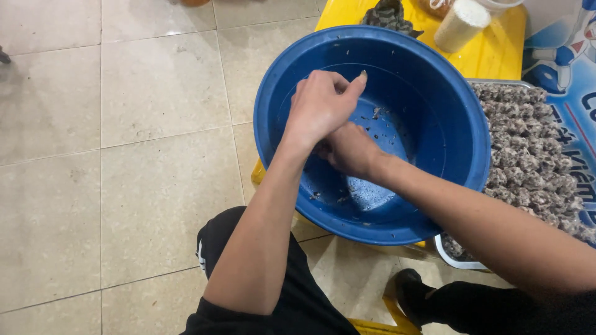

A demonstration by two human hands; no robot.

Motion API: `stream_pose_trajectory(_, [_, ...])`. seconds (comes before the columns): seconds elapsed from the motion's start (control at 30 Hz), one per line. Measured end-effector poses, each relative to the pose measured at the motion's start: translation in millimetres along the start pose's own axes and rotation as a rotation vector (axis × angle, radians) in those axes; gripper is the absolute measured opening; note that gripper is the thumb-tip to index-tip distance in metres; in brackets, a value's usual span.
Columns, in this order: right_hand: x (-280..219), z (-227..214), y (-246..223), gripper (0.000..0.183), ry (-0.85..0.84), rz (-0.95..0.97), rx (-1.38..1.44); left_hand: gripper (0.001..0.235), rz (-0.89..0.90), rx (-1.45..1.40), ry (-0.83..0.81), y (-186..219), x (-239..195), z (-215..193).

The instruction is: The person takes portions of a greyish meat mixture from a blue bowl, rolls them into small balls by hand, and places them into a metal tray. The person repeats this process until the bowl is empty, then scrapes the remaining bits from the bowl.

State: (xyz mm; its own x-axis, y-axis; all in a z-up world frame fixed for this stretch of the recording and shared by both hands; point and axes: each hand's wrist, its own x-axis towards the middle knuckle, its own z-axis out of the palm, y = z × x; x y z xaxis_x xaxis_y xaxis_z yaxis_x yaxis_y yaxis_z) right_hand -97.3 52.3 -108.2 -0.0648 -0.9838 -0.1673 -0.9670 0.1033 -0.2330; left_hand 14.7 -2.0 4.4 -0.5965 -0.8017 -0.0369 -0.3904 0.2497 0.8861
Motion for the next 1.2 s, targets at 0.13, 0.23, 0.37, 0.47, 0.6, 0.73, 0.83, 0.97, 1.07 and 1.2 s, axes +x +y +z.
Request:
stream_pose_trajectory(0.13, [-19, -23, -6, 0.014, -0.073, -0.276, -0.084, 0.047, 0.021, 0.006, 0.023, -4, 4, 0])
stream_pose_trajectory(0.23, [-17, -40, 13, 0.017, -0.148, -0.089, 0.174, 0.047, -0.011, -0.014, 0.031, -3, 5, -3])
stream_pose_trajectory(0.37, [-35, -77, 30, 0.03, 0.012, 0.355, 1.207, 0.045, 0.025, -0.119, 0.047, -2, 2, -10])
stream_pose_trajectory(0.47, [-40, -85, 51, 0.036, 0.115, 0.547, 1.728, 0.045, 0.005, -0.279, 0.063, 10, -2, -11])
stream_pose_trajectory(0.6, [-32, -68, 67, 0.034, 0.202, 0.582, 1.968, 0.041, -0.046, -0.558, -0.049, 14, -1, -5])
stream_pose_trajectory(0.73, [-32, -69, 59, 0.024, 0.223, 0.517, 1.998, 0.046, -0.114, -0.811, -0.222, 15, -1, -7])
stream_pose_trajectory(0.83, [-35, -83, 33, 0.036, 0.217, 0.459, 1.99, 0.053, -0.135, -0.849, -0.31, 20, -5, -8])
stream_pose_trajectory(0.97, [-43, -98, 5, 0.056, 0.259, 0.469, 2.178, 0.059, -0.153, -0.808, -0.373, 19, -7, -4])
stream_pose_trajectory(1.07, [-33, -87, 20, 0.044, 0.24, 0.395, 2.123, 0.06, -0.137, -0.65, -0.292, 6, 0, 3])
stream_pose_trajectory(1.2, [-18, -71, 36, 0.029, 0.339, 0.394, 2.016, 0.068, -0.177, -0.439, -0.288, -4, 9, 9])
